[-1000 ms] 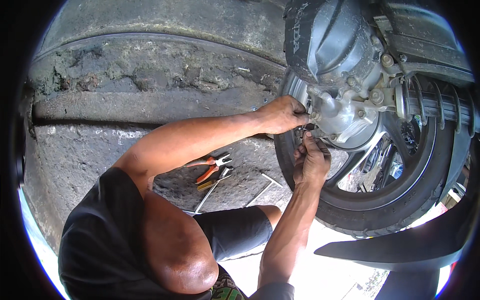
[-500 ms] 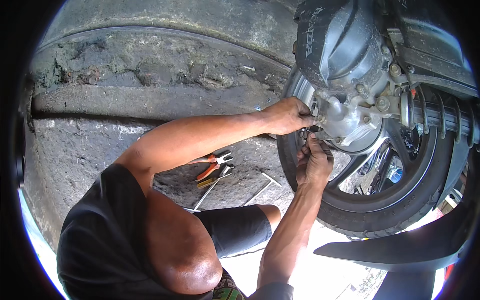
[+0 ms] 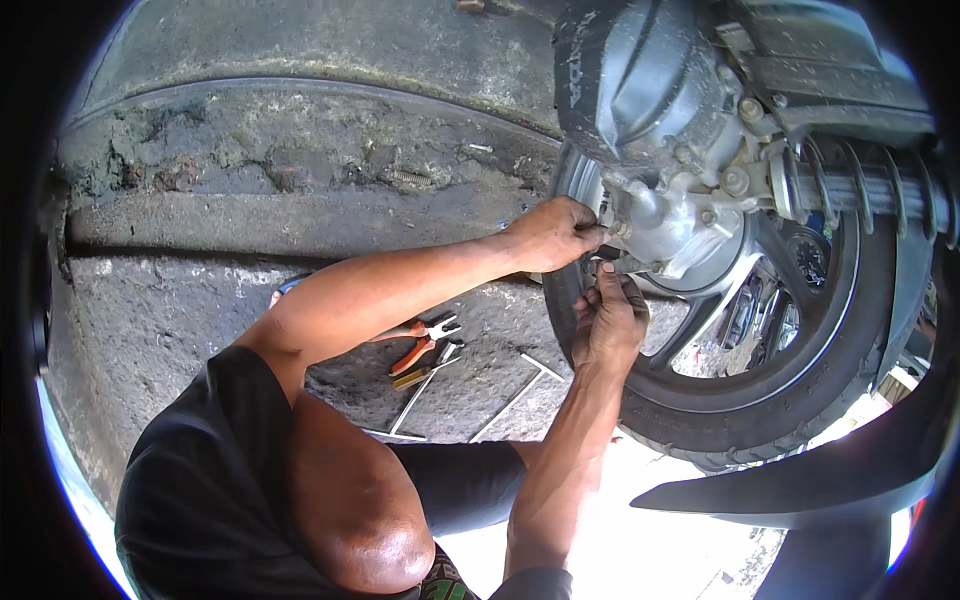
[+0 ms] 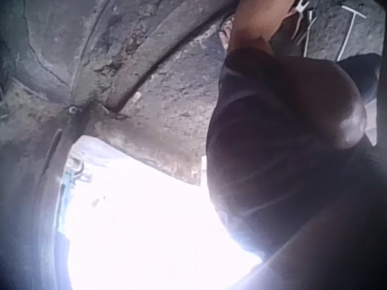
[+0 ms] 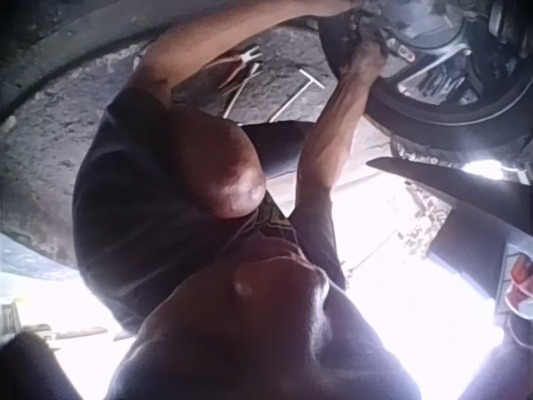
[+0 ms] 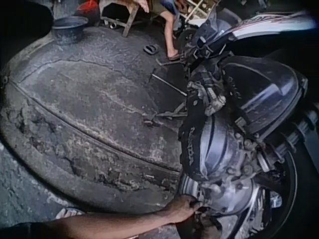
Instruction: Adjusting the rear assembly and brake components of a motorcycle using hand tools.
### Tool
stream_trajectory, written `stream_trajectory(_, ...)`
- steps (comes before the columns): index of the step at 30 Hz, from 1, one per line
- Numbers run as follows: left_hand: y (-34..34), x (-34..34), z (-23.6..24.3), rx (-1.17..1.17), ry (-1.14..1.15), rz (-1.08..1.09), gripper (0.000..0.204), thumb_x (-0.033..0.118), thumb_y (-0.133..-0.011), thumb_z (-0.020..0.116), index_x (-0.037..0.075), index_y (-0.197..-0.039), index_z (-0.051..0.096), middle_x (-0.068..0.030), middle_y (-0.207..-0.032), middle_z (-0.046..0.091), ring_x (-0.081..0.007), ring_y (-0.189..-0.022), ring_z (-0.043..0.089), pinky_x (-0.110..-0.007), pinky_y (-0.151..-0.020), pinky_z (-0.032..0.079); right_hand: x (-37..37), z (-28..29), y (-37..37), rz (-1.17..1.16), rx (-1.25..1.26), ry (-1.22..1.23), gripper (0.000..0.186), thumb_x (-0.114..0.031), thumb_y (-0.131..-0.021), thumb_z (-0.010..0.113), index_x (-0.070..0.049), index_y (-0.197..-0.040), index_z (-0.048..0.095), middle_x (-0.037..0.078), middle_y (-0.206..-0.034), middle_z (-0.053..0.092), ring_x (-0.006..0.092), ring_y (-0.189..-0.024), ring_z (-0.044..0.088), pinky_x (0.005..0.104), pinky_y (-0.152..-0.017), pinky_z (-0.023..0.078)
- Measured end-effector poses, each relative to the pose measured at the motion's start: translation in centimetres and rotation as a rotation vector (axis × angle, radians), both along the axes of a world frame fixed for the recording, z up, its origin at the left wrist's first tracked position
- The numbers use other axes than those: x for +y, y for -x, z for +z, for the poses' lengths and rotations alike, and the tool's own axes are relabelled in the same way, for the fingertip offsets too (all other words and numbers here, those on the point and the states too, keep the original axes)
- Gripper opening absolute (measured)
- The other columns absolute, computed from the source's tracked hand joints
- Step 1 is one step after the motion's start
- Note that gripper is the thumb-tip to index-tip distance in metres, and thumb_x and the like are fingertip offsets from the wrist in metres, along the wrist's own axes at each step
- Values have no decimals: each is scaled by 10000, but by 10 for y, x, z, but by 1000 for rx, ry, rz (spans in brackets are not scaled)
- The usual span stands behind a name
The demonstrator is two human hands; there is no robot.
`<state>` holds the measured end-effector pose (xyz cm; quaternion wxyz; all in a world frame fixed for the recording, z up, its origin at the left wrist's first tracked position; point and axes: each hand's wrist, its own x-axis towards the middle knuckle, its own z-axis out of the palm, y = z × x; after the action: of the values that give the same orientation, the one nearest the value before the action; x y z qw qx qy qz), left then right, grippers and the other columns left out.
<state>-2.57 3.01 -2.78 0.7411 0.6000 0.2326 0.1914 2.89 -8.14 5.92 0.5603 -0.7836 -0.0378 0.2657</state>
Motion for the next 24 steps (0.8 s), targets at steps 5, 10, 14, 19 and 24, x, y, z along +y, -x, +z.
stream_trajectory(5,-7,-28,-3,2,-81,522,260,247,-888,665,-3,-957,661,-160,-812,670,-300,-720,659,-409,-709,515,-7,2,13,-1,-152,59,181,-189,-911,712,-25,-912,638,-1,-694,560,76,-570,486,235,-493,437)
stream_trajectory(10,4,-38,35,-73,-38,356,289,278,-918,660,-6,-961,629,-111,-774,637,-218,-702,610,-353,-677,500,-35,4,36,164,-268,61,389,-259,-954,656,48,-1176,565,32,-848,605,66,-634,493,221,-537,425)
stream_trajectory(14,-9,-34,28,-155,419,-31,391,402,-975,608,12,-966,621,-55,-834,668,-144,-713,622,-290,-628,495,-76,12,60,425,-266,265,461,-272,-944,669,78,-1222,556,52,-896,629,74,-686,518,223,-610,439)
stream_trajectory(19,-13,-38,33,-408,897,-198,329,374,-980,601,46,-1006,608,-40,-825,647,-121,-699,598,-276,-618,472,-148,-5,74,620,-275,474,392,-262,-922,698,26,-1179,633,113,-880,698,144,-784,634,280,-737,508)
stream_trajectory(24,-18,-43,24,-515,1101,-270,309,377,-979,575,72,-934,586,25,-686,508,-71,-531,406,-224,-485,316,-165,-12,89,706,-213,524,344,-222,-913,694,2,-1169,638,187,-938,712,247,-838,709,339,-740,543)
